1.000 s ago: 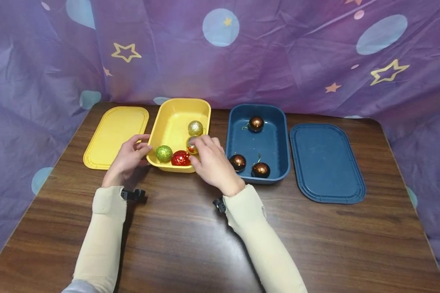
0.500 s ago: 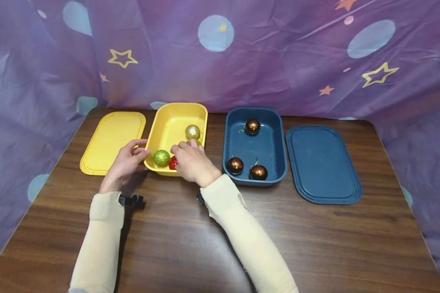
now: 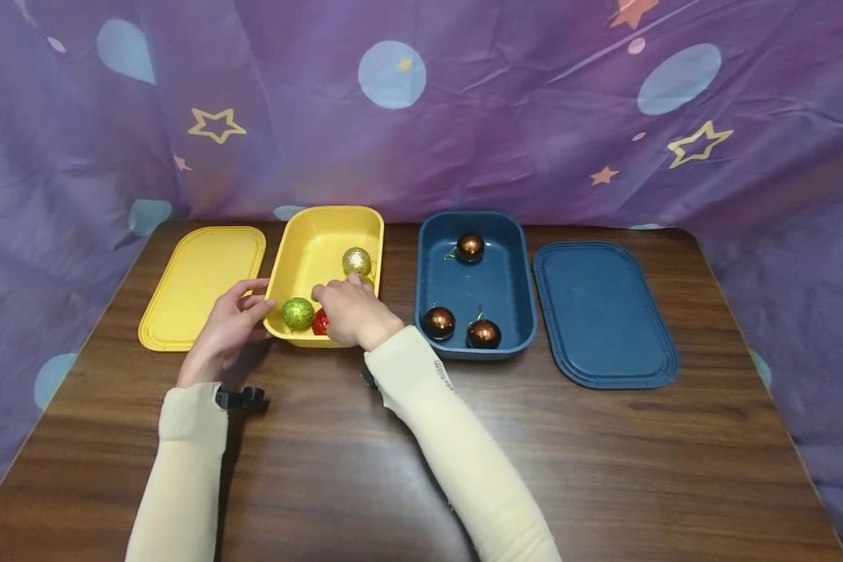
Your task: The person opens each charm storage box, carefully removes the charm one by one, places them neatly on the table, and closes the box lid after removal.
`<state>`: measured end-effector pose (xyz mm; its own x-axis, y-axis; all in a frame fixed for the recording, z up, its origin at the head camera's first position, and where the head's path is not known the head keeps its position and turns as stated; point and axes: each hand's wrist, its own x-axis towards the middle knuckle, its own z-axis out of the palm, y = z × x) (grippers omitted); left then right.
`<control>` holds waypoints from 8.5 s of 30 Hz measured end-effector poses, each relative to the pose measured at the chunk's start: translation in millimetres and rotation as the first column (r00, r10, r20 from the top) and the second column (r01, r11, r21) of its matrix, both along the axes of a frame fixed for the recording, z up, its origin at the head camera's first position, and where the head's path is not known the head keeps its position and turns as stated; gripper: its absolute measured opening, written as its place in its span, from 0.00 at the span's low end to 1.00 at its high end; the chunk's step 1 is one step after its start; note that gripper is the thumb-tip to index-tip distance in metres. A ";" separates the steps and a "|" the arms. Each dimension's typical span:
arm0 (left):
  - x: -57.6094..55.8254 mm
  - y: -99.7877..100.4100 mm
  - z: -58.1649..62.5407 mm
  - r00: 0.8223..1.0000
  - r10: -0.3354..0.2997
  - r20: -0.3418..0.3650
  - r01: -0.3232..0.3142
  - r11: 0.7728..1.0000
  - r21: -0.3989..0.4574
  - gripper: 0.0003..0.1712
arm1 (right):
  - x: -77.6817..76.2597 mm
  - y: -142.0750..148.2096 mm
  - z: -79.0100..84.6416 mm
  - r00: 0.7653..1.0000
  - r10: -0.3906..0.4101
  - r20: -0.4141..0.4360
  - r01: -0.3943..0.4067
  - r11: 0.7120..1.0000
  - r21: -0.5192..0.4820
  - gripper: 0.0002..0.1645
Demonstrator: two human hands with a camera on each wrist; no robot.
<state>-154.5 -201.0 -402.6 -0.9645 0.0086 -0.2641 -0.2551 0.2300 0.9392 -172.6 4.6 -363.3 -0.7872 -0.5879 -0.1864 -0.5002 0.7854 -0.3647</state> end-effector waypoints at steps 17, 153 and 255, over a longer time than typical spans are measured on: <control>2.6 1.0 -2.6 1.000 0.011 0.010 -0.011 1.000 -0.007 0.28 | -1.8 -1.4 6.0 0.998 0.019 0.058 -0.023 0.998 0.063 0.30; 9.5 -0.8 -5.0 1.000 -0.021 0.010 0.021 0.998 0.061 0.28 | 123.8 0.6 -37.9 0.931 -0.206 0.301 0.343 0.776 -0.530 0.26; 8.3 0.0 -5.3 1.000 -0.011 0.030 0.010 0.999 0.045 0.28 | 98.4 21.6 -23.5 0.936 -0.340 0.094 0.342 0.812 -0.473 0.21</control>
